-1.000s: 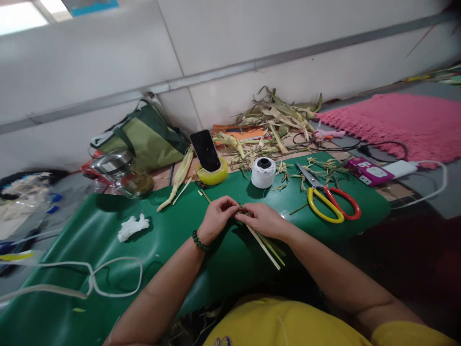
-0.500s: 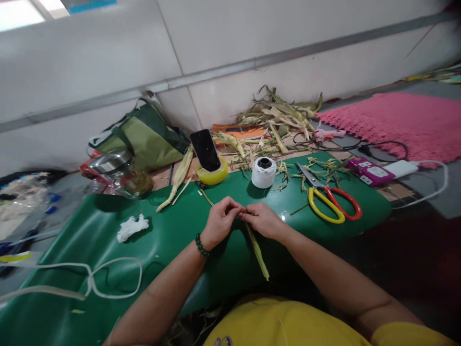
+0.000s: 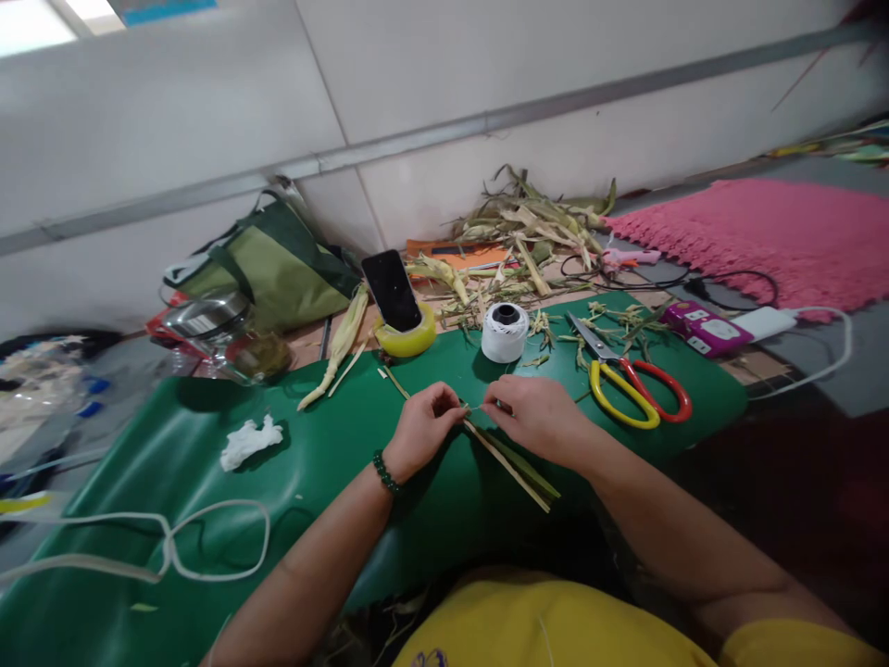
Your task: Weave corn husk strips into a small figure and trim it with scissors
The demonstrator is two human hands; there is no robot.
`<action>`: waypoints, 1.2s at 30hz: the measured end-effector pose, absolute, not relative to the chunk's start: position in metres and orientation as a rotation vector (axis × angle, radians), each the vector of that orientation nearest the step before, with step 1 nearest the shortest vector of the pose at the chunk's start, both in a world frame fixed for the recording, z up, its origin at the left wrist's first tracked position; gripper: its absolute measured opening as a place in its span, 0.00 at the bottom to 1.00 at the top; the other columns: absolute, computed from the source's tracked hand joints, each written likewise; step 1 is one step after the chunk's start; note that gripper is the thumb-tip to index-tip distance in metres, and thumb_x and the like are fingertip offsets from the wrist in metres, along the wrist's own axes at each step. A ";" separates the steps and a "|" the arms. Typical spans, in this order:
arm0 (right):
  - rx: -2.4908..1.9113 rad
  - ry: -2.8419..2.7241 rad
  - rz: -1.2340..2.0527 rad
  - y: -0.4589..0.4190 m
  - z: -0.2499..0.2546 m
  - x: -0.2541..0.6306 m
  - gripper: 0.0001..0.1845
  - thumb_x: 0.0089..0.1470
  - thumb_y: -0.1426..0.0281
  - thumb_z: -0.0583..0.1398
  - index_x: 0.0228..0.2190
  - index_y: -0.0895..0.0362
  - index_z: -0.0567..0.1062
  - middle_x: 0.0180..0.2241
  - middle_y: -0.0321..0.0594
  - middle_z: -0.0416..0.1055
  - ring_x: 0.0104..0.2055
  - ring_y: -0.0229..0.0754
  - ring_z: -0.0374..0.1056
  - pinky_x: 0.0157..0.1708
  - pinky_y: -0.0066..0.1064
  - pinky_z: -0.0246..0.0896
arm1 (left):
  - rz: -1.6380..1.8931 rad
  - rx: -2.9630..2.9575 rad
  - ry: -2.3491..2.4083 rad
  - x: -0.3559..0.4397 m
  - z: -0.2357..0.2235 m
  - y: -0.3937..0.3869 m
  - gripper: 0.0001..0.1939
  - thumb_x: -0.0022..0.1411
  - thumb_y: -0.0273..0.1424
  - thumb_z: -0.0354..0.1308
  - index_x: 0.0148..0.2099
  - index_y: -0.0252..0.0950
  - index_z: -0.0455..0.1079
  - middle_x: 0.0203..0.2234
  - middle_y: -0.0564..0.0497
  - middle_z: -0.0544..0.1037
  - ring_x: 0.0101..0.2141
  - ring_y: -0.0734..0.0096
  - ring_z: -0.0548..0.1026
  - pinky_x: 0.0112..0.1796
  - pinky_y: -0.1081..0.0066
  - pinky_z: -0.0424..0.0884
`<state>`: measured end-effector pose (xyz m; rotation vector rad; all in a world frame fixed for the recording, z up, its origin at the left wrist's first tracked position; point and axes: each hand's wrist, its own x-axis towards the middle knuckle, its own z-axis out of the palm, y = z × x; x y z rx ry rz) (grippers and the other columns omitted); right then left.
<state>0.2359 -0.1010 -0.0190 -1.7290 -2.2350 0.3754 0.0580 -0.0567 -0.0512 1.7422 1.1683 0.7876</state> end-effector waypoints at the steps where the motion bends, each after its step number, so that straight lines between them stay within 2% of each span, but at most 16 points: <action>1: -1.719 -2.254 0.359 -0.102 -0.017 0.234 0.10 0.57 0.68 0.55 0.30 0.56 0.76 0.30 0.42 0.73 0.29 0.39 0.64 0.26 0.30 0.41 | 0.764 1.761 1.182 0.058 -0.051 -0.057 0.05 0.48 0.27 0.62 0.25 0.35 0.67 0.20 0.55 0.73 0.23 0.75 0.69 0.26 0.75 0.66; 9: -1.738 -2.215 0.500 -0.106 -0.005 0.221 0.10 0.55 0.68 0.57 0.27 0.56 0.77 0.22 0.40 0.72 0.24 0.38 0.62 0.24 0.30 0.39 | 0.628 1.944 1.211 0.055 -0.052 -0.060 0.01 0.49 0.25 0.61 0.27 0.34 0.72 0.23 0.52 0.78 0.27 0.71 0.73 0.30 0.73 0.67; 13: -1.509 -2.289 0.670 -0.108 -0.007 0.213 0.12 0.55 0.70 0.56 0.25 0.57 0.77 0.20 0.38 0.71 0.22 0.35 0.59 0.23 0.28 0.40 | 0.664 2.059 1.154 0.055 -0.052 -0.063 0.03 0.53 0.26 0.58 0.29 0.35 0.73 0.25 0.52 0.78 0.28 0.71 0.73 0.30 0.74 0.66; 16: -1.356 -2.270 0.840 -0.101 -0.009 0.218 0.16 0.58 0.67 0.54 0.23 0.57 0.77 0.20 0.37 0.71 0.23 0.35 0.61 0.24 0.27 0.43 | 0.716 2.141 1.081 0.056 -0.051 -0.065 0.04 0.54 0.25 0.57 0.28 0.36 0.72 0.25 0.52 0.78 0.29 0.71 0.74 0.32 0.73 0.67; 21: -1.681 -2.023 0.614 -0.074 -0.019 0.239 0.24 0.60 0.59 0.51 0.21 0.58 0.75 0.22 0.40 0.71 0.25 0.38 0.62 0.24 0.28 0.43 | 0.806 2.184 1.012 0.056 -0.049 -0.066 0.08 0.53 0.21 0.56 0.27 0.37 0.70 0.26 0.52 0.78 0.30 0.70 0.75 0.35 0.72 0.69; 23: -1.668 -2.081 0.690 -0.067 -0.028 0.240 0.20 0.57 0.60 0.54 0.21 0.58 0.75 0.21 0.39 0.70 0.25 0.38 0.61 0.24 0.28 0.44 | 0.811 2.195 1.002 0.056 -0.049 -0.065 0.07 0.54 0.21 0.56 0.27 0.37 0.70 0.26 0.52 0.78 0.30 0.70 0.75 0.35 0.72 0.69; 27: -1.470 -2.027 0.921 -0.063 -0.044 0.232 0.09 0.50 0.72 0.57 0.25 0.59 0.77 0.23 0.35 0.71 0.25 0.35 0.62 0.25 0.25 0.48 | 0.794 2.217 0.993 0.055 -0.053 -0.064 0.07 0.53 0.21 0.56 0.28 0.37 0.70 0.26 0.51 0.78 0.30 0.70 0.75 0.34 0.72 0.69; 32: -1.443 -1.949 0.974 -0.062 -0.053 0.227 0.14 0.52 0.68 0.55 0.20 0.61 0.74 0.20 0.35 0.67 0.24 0.34 0.59 0.23 0.25 0.49 | 0.786 2.218 1.002 0.055 -0.054 -0.064 0.08 0.53 0.20 0.55 0.28 0.37 0.70 0.26 0.52 0.77 0.30 0.70 0.75 0.34 0.72 0.69; 36: -1.374 -1.904 1.005 -0.060 -0.053 0.227 0.09 0.49 0.73 0.56 0.20 0.61 0.72 0.20 0.34 0.67 0.25 0.34 0.61 0.23 0.24 0.50 | 0.762 2.217 1.020 0.055 -0.051 -0.065 0.07 0.53 0.21 0.55 0.28 0.37 0.70 0.25 0.52 0.77 0.29 0.70 0.75 0.34 0.72 0.69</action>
